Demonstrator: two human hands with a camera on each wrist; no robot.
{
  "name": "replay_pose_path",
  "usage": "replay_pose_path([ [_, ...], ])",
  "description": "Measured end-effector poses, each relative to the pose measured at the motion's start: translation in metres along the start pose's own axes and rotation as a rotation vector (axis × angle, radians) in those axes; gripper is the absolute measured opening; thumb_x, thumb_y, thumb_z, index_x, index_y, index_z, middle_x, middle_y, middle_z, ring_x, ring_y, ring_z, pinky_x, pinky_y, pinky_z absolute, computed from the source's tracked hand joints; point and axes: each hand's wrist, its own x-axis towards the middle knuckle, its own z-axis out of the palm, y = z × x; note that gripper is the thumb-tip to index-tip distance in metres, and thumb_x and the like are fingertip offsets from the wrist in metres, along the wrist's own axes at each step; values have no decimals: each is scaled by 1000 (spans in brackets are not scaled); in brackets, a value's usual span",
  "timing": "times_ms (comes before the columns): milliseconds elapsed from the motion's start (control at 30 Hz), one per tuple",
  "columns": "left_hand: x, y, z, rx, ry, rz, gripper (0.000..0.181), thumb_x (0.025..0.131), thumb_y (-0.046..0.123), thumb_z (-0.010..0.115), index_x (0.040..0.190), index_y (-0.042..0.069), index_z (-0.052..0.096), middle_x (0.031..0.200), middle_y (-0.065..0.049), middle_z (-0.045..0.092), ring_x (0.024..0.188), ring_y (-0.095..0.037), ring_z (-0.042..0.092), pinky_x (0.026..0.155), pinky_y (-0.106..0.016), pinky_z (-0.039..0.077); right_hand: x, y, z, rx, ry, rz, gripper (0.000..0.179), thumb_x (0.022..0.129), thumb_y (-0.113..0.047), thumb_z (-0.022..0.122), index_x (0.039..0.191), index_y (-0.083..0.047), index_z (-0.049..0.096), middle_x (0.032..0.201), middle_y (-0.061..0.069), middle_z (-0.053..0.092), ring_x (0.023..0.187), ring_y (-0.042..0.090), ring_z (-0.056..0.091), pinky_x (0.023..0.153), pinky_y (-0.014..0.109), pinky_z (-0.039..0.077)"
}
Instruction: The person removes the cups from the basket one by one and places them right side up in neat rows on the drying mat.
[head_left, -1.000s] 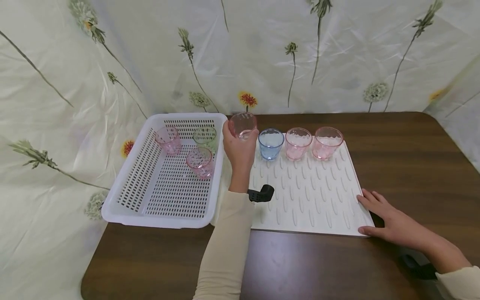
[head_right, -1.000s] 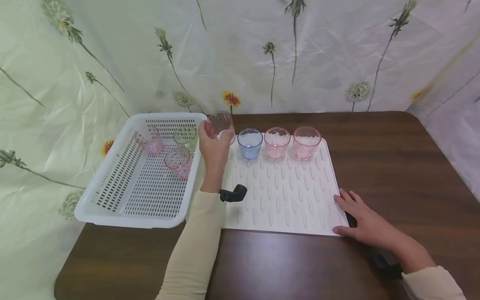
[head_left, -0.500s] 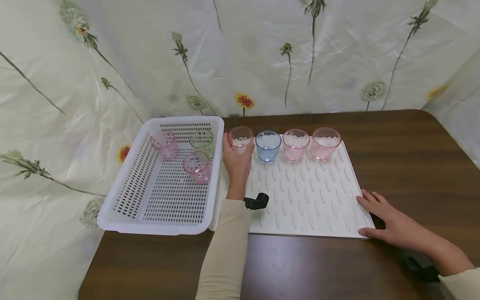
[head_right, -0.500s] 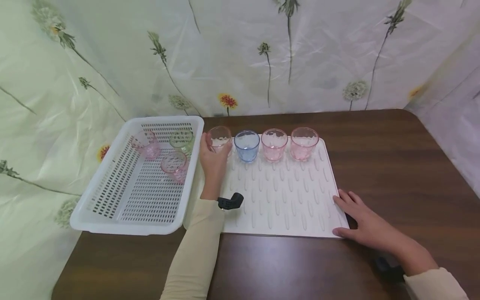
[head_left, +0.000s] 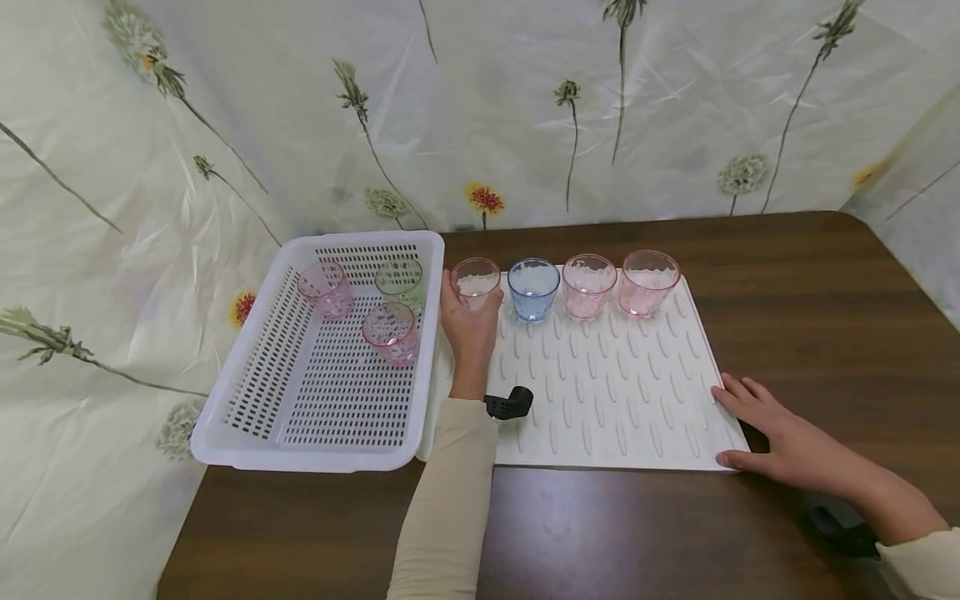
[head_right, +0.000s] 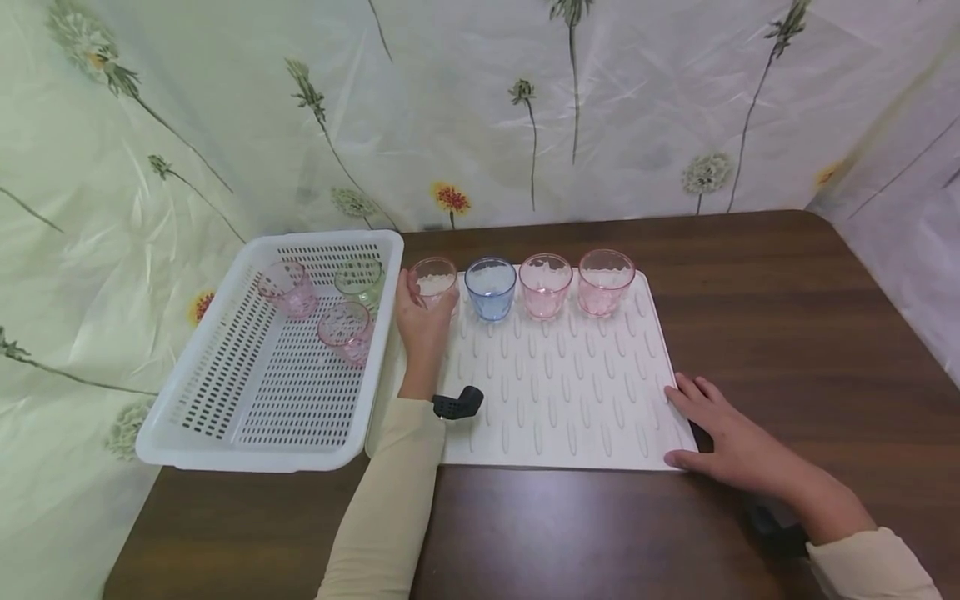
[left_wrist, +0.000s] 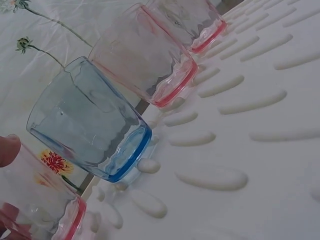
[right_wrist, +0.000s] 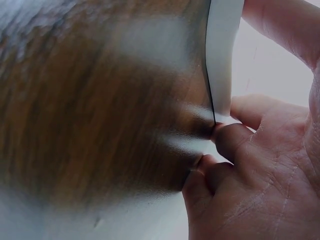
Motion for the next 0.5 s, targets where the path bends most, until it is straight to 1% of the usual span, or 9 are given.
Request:
replay_pose_path([
  [100, 1, -1, 0, 28, 2, -10, 86, 84, 17, 77, 155, 12, 30, 161, -7, 36, 150, -23, 33, 123, -41, 29, 0, -1, 0, 12, -7, 9, 98, 84, -37, 76, 158, -6, 20, 164, 28, 12, 151, 50, 3, 126, 54, 6],
  [133, 1, -2, 0, 43, 2, -15, 85, 84, 18, 77, 155, 13, 30, 161, -7, 35, 150, -23, 33, 123, -41, 29, 0, -1, 0, 18, -11, 14, 98, 84, -37, 77, 158, -6, 20, 164, 29, 12, 151, 50, 2, 119, 66, 13],
  [167, 2, -3, -1, 56, 2, -20, 85, 84, 19, 77, 155, 13, 30, 161, -6, 35, 150, -24, 33, 123, -42, 30, 1, -2, 0, 23, -17, 20, 99, 83, -37, 77, 158, -6, 20, 164, 29, 11, 151, 50, 2, 111, 74, 19],
  [200, 2, -4, -1, 69, 1, -24, 85, 85, 20, 77, 155, 15, 30, 161, -5, 35, 150, -23, 33, 123, -42, 30, 1, -2, 0, 25, -20, 23, 99, 83, -37, 77, 158, -6, 20, 164, 29, 11, 151, 50, 2, 108, 76, 21],
  [267, 3, -5, -1, 77, -2, -26, 84, 85, 22, 76, 156, 15, 30, 162, -5, 34, 150, -23, 33, 122, -42, 30, 1, -2, 0, 20, -20, 25, 99, 83, -38, 77, 158, -6, 21, 164, 29, 12, 151, 50, 3, 107, 76, 22],
  [333, 3, -5, -2, 79, -7, -28, 84, 86, 23, 76, 156, 16, 29, 162, -3, 34, 151, -22, 32, 122, -42, 30, 1, -2, 0, 17, -18, 26, 99, 83, -38, 77, 158, -6, 21, 164, 28, 12, 151, 50, 3, 110, 74, 20],
  [500, 4, -6, -3, 74, -25, -29, 85, 85, 24, 76, 156, 17, 29, 162, -3, 34, 151, -22, 32, 122, -42, 31, 0, -2, -1, 16, -11, 23, 99, 84, -37, 77, 158, -7, 20, 164, 28, 11, 151, 50, 2, 111, 74, 18],
])
